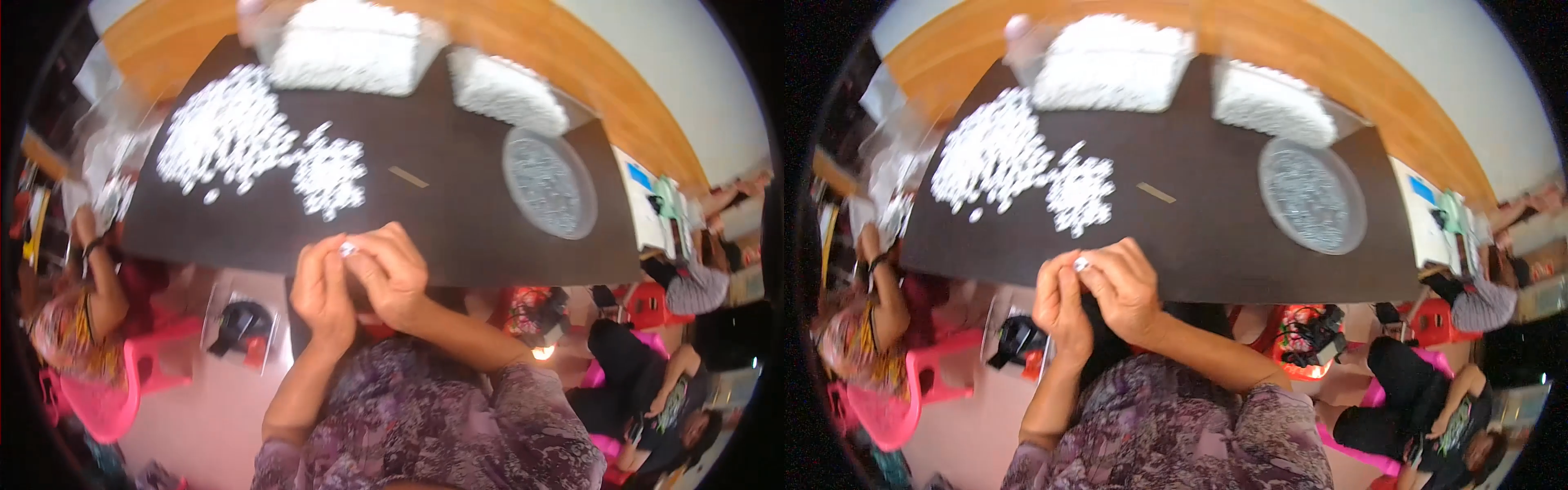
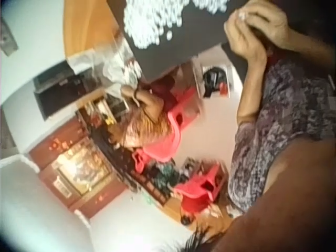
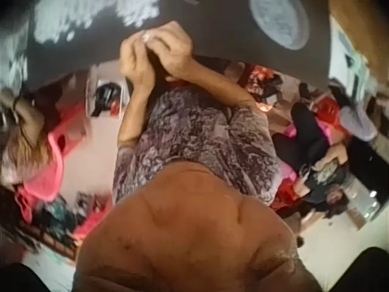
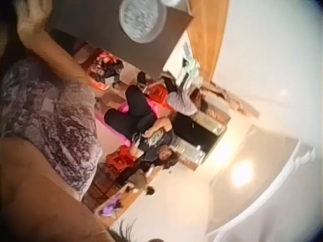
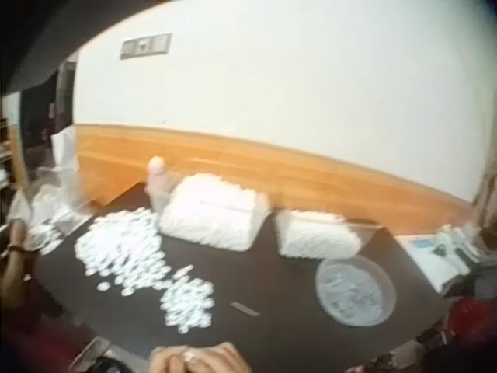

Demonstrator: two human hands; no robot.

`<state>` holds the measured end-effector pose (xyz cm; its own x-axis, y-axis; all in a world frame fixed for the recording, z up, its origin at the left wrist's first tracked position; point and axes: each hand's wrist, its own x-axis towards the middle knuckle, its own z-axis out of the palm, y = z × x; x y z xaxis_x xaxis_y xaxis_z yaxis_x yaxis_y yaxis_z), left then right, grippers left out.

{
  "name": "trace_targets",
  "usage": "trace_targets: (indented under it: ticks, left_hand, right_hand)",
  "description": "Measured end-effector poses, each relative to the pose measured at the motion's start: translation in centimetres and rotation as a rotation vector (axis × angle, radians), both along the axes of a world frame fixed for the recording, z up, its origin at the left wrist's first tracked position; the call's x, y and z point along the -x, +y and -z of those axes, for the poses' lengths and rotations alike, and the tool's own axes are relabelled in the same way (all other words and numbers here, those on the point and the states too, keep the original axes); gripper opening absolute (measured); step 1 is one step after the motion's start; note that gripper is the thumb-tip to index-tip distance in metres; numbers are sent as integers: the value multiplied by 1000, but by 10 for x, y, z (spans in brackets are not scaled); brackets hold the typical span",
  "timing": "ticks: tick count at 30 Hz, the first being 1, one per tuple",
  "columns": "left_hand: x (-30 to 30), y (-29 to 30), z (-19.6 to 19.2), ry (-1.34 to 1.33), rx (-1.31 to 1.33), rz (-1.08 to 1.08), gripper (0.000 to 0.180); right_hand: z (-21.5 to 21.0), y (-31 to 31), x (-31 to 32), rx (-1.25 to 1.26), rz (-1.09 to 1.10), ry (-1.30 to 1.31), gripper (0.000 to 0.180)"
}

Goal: The recorder is manually inserting small metal pins into plastic housings to assemble hardware components at a workstation.

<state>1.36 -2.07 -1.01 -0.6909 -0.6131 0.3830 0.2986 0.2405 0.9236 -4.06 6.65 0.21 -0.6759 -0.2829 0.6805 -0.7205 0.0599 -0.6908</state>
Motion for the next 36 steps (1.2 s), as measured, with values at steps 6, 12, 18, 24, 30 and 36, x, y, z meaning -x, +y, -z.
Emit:
trace_targets:
  ticks: [6, 12, 18, 24, 30, 36]
  left_hand:
    - [-7, 1, -11, -54, -91, 168, 34]
    - [-4, -25, -1, -100, -129, 61, 27]
    - [13, -40, -7, -39, -264, 41, 24]
    - [16, -80, 5, -77, 8, -174, 15]
    - [30, -134, 6, -165, 622, -444, 16]
    - [58, -147, 13, -371, 980, -462, 9]
  right_hand:
    - [-35, 47, 28, -86, 166, -49, 12]
    - [-91, 108, 143, -78, 474, 72, 17]
    - [-115, 129, 216, -455, 671, 457, 14]
    - [-26, 57, 136, -570, 160, 439, 11]
    - [-23, 25, 113, -491, 1, 373, 12]
    - [-22, 15, 106, -467, -38, 363, 14]
